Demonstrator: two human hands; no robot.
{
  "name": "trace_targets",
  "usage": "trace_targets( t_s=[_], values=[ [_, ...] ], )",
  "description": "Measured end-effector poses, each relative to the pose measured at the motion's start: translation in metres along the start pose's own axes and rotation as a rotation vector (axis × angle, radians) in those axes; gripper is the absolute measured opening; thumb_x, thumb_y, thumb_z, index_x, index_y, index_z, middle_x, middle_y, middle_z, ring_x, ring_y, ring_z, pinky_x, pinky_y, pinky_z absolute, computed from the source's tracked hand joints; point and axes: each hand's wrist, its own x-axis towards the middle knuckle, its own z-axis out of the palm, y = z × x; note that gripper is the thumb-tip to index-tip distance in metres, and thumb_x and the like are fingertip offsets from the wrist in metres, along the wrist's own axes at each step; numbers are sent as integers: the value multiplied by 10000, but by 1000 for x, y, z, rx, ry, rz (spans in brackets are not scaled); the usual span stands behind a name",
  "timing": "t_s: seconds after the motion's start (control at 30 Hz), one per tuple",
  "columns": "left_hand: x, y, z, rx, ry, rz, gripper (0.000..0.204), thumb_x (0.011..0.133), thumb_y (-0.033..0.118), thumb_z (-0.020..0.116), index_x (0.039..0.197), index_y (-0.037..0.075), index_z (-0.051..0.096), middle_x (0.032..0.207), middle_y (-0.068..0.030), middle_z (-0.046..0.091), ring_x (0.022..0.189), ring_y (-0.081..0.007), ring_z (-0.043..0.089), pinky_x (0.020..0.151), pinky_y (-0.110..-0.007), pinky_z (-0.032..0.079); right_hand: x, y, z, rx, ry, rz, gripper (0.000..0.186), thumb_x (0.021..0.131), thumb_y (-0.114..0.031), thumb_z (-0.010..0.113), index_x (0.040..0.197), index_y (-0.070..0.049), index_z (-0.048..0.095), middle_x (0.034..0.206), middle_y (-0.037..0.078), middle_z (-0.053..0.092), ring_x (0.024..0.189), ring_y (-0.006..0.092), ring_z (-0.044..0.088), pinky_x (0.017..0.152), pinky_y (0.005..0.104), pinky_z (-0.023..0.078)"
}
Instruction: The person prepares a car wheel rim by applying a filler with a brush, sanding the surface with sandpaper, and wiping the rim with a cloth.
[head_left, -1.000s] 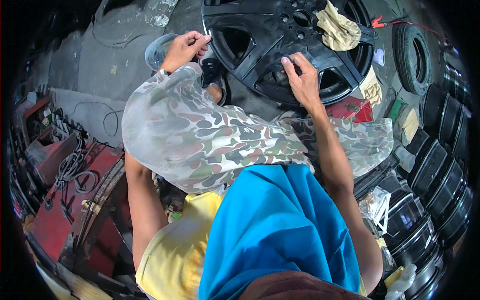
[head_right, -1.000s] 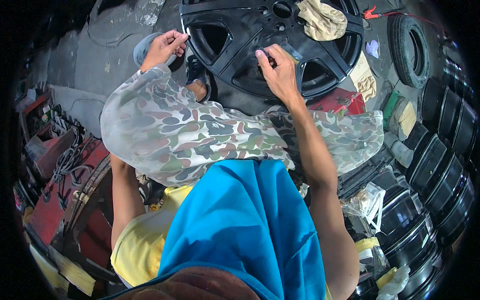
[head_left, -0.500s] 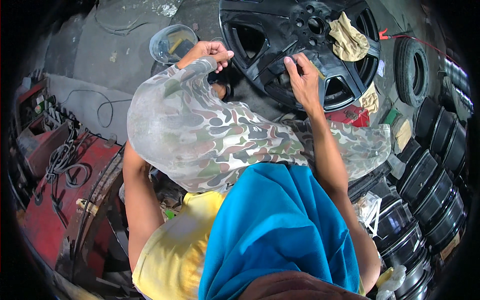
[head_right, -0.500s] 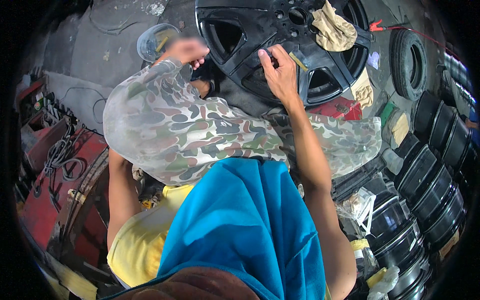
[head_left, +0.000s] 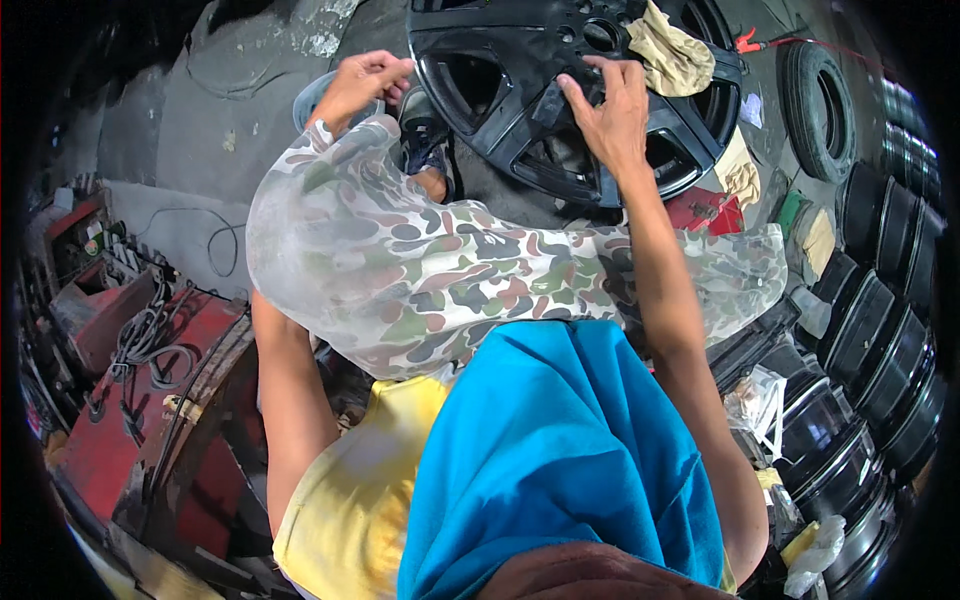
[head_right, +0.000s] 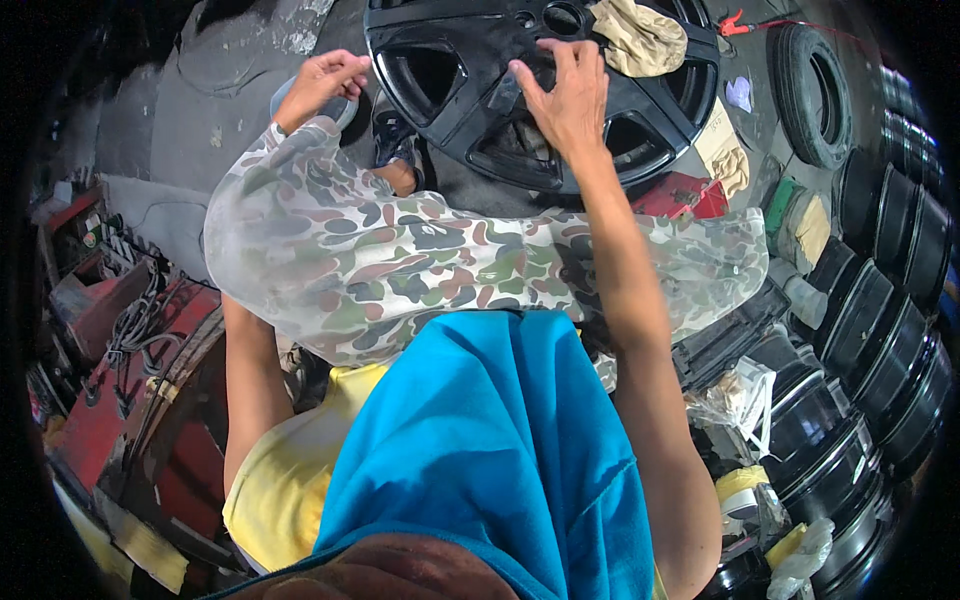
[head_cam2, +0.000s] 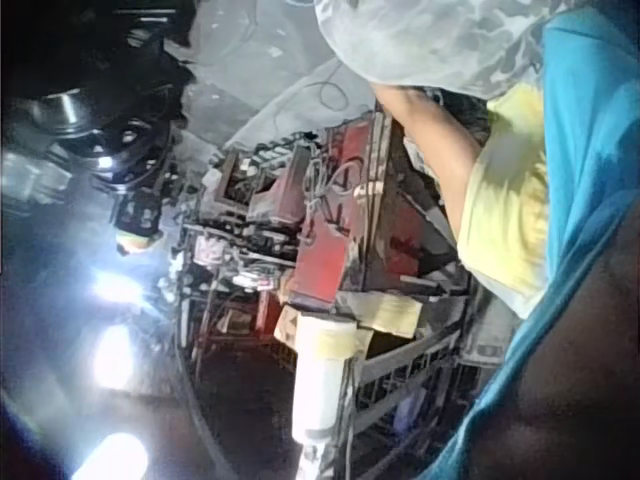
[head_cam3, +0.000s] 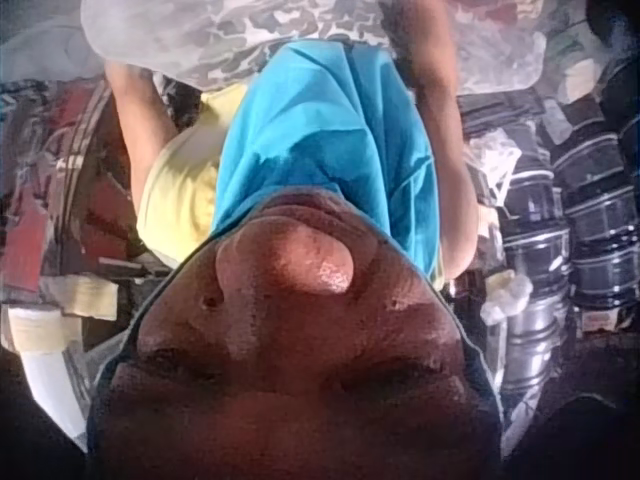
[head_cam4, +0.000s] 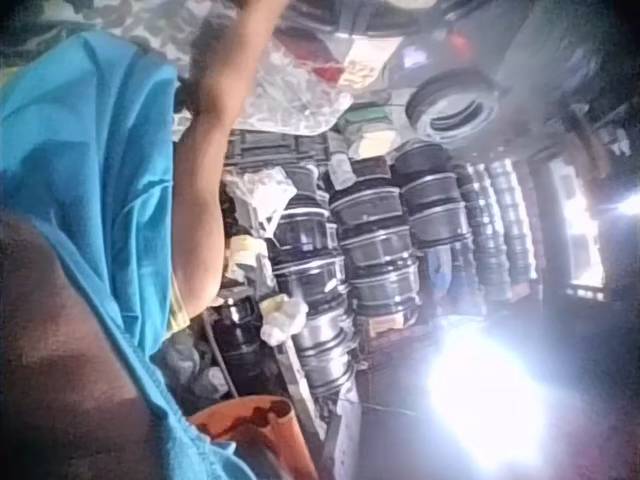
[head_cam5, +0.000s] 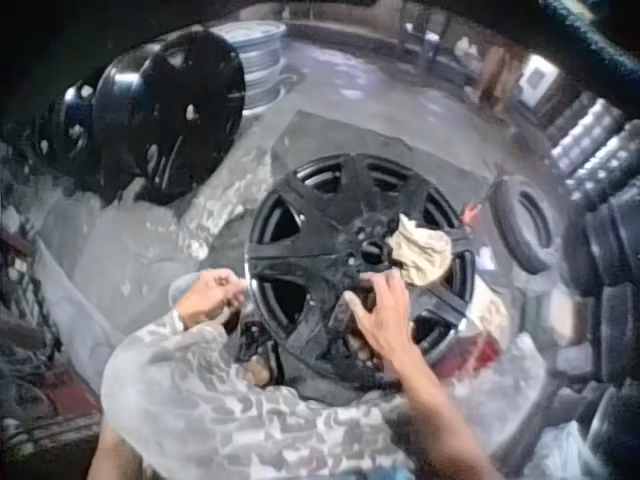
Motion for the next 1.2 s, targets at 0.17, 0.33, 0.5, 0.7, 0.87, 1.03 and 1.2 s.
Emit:
trace_targets(
  t_s=[0.17,0.33,0.5,0.7,0.87,1.03,1.2],
  values=[
    [8,37,-36,21,177,141,292,984,325,720,955,35,721,868,-36,709,740,-80,638,698,-240,543,39,43,-35,-290,223,-148,424,927,-381,741,1194,-56,687,1043,167,622,972,329,626,857,443,505],
    [-10,146,-44,265,39,340,311,1024,347,665,1013,41,720,899,-5,698,775,-59,630,736,-224,538,48,128,-28,-370,156,-49,471,826,-325,752,1272,-183,692,1130,178,612,1132,392,550,970,505,424],
    [-62,235,27,718,-34,505,337,1042,371,630,1056,47,721,905,-2,686,802,-77,634,763,-235,523,64,151,-25,-230,107,-28,234,857,-296,673,890,-78,752,973,209,691,930,422,628,801,526,464],
    [-66,264,113,1242,-297,594,304,1009,302,661,1096,17,725,923,-82,710,801,-184,661,752,-332,531,56,171,-38,-14,245,56,245,813,-269,712,771,-29,728,748,210,669,784,418,650,728,513,491],
    [-68,209,140,1177,-451,405,258,990,232,656,1053,-11,715,953,-177,731,877,-306,716,804,-394,552,47,175,-68,226,29,330,297,827,-291,739,872,2,727,791,216,679,834,386,678,759,466,525],
    [-75,194,137,1245,-516,132,322,944,307,701,1032,-1,732,917,-233,734,876,-384,719,785,-445,548,39,198,-100,244,175,397,290,904,-286,694,998,-15,737,835,175,712,705,216,701,647,392,533],
    [-68,201,152,1186,-460,188,303,965,269,682,1103,0,712,942,-194,739,878,-319,719,809,-398,553,49,191,-113,274,112,175,303,879,-243,746,1074,-12,730,932,184,677,826,275,681,753,400,546]
  ],
)
